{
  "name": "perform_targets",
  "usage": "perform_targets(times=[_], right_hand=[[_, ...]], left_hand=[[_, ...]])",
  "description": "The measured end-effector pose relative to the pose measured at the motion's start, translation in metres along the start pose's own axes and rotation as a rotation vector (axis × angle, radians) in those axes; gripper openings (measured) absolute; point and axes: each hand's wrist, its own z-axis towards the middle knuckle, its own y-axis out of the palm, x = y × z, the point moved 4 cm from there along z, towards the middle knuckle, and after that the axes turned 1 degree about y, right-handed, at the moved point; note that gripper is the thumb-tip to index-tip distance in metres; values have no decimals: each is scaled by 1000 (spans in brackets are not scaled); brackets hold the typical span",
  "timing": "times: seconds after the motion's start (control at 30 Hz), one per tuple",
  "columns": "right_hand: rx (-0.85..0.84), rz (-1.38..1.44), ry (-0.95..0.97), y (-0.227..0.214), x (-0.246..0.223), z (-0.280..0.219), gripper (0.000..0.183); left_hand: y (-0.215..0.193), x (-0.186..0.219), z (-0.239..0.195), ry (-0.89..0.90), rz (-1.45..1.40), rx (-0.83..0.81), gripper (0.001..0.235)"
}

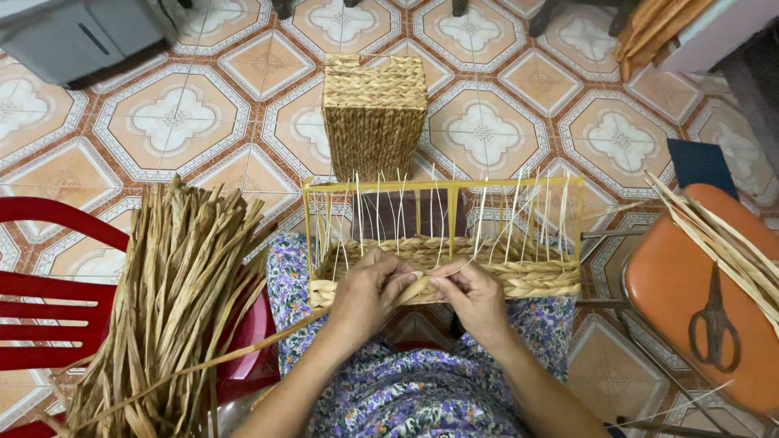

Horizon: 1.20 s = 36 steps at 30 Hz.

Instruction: The person sits on the floor and weaves a basket using dried palm leaves. They interlace the leaves through a yellow metal frame, repeatedly pulling and tightening the strands to build up the basket walls.

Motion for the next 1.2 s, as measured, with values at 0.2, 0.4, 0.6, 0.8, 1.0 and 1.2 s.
perform_targets(times=[0.2, 0.4, 0.6, 0.8, 1.0, 1.2], right_hand=[[7, -28, -17, -1, 0, -1, 4], [21, -65, -21, -1, -4, 0, 5], [19, -51, 13, -1, -3, -2, 5], [11, -46, 9, -2, -7, -3, 6], [34, -58, -46, -2, -8, -7, 6], [29, -85, -111, -4, -11, -11, 7]], left_hand=[[3, -5, 2, -115, 68, -116, 15], [1, -1, 2, -53, 41, -73, 15], [-2, 2, 1, -51, 50, -41, 14], [-5, 10, 0, -51, 52, -39, 14], [-4, 10, -1, 9, 51, -8, 13], [-1, 0, -2, 26, 46, -26, 13]])
